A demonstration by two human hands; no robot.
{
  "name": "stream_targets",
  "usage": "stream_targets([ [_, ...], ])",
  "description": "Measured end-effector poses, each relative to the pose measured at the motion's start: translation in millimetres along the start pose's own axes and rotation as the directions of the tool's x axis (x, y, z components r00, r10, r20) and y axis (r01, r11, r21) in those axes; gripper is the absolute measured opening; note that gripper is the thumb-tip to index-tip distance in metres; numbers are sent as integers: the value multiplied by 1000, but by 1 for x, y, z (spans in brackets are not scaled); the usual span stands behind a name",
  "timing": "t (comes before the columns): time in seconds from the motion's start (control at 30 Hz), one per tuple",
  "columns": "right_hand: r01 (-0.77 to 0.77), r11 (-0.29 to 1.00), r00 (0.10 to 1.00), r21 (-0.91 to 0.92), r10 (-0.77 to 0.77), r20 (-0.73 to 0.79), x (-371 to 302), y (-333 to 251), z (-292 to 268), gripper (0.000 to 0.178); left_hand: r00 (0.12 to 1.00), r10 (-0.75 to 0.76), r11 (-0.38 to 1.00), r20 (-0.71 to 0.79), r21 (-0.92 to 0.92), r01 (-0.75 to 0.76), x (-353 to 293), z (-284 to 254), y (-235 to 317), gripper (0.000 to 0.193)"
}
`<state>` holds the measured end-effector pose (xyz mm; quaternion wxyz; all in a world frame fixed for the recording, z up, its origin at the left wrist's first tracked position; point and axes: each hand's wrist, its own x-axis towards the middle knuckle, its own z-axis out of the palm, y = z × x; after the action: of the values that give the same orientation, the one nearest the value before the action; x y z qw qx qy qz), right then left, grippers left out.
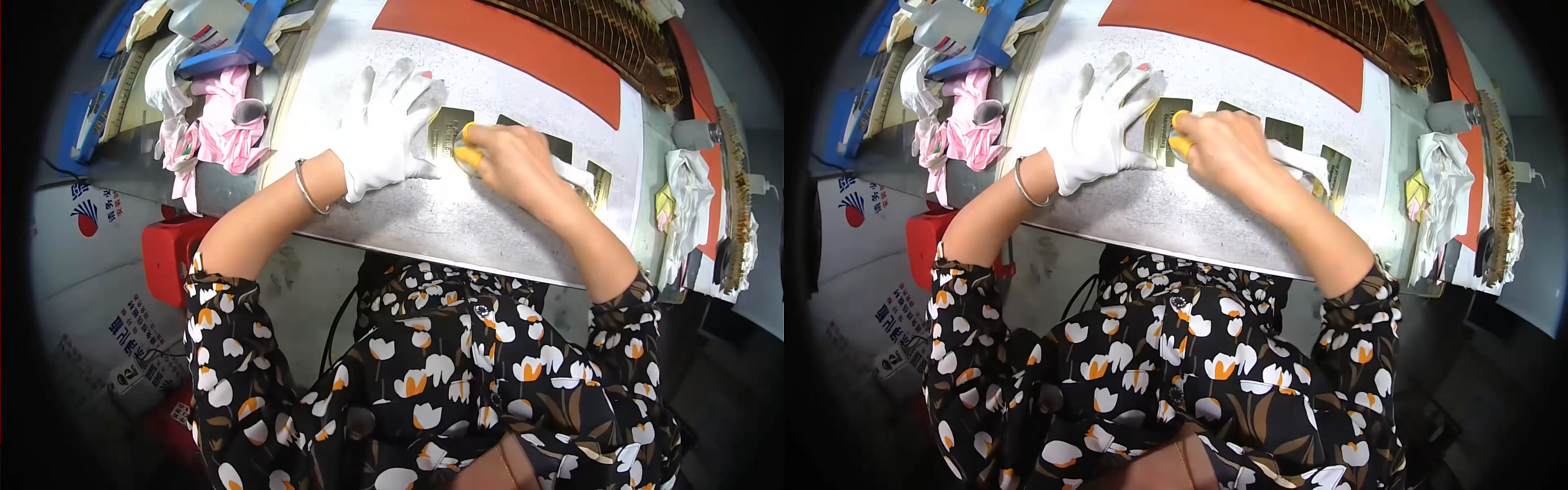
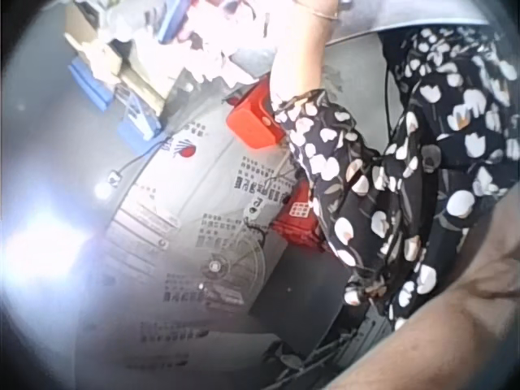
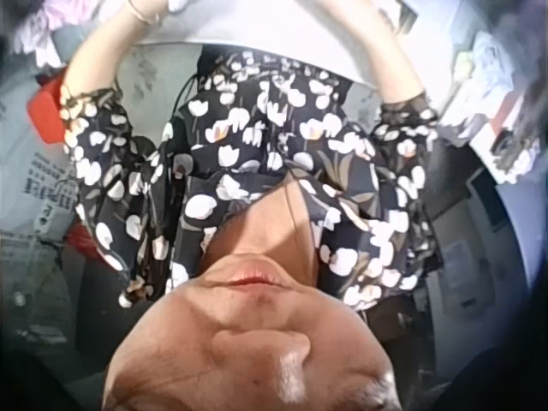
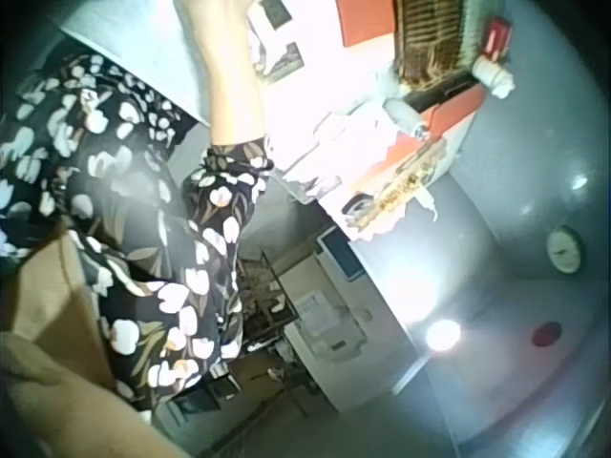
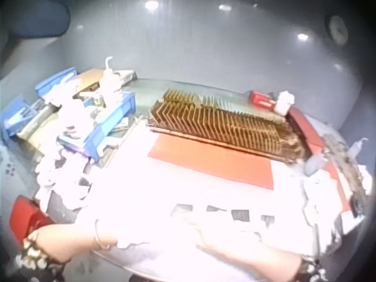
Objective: The person cleans several rectangular metal plates on a workbench. They apply liquid from a bottle onto a cloth and wipe each plate individually, then stack the cleaned plates on a pile to the side. The process is repeated for multiple plates throughout the clip.
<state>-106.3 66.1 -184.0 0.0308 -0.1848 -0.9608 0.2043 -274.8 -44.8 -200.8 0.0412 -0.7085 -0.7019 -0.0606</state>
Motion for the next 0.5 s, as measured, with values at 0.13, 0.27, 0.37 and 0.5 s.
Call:
stream_targets([
  [0.13, 6, 998, 1000, -67, -6, 3, 2, 3, 10, 11, 997, -36, 999, 72, 36, 34, -1, -1, 2, 83],
  [0.27, 34, 996, 999, -83, -32, 32, 0, 4, 9, 13, 995, -41, 999, 94, 37, 38, -1, -4, 3, 83],
  [0.37, -24, 998, 999, -56, 26, 35, 8, 8, 4, 12, 997, -39, 999, 74, 27, 37, -1, -3, 3, 83],
  [0.5, 237, 965, 965, -113, -220, 140, -23, 1, 12, 9, 1000, 4, 1000, -4, -24, -4, 0, 5, 1, 83],
])
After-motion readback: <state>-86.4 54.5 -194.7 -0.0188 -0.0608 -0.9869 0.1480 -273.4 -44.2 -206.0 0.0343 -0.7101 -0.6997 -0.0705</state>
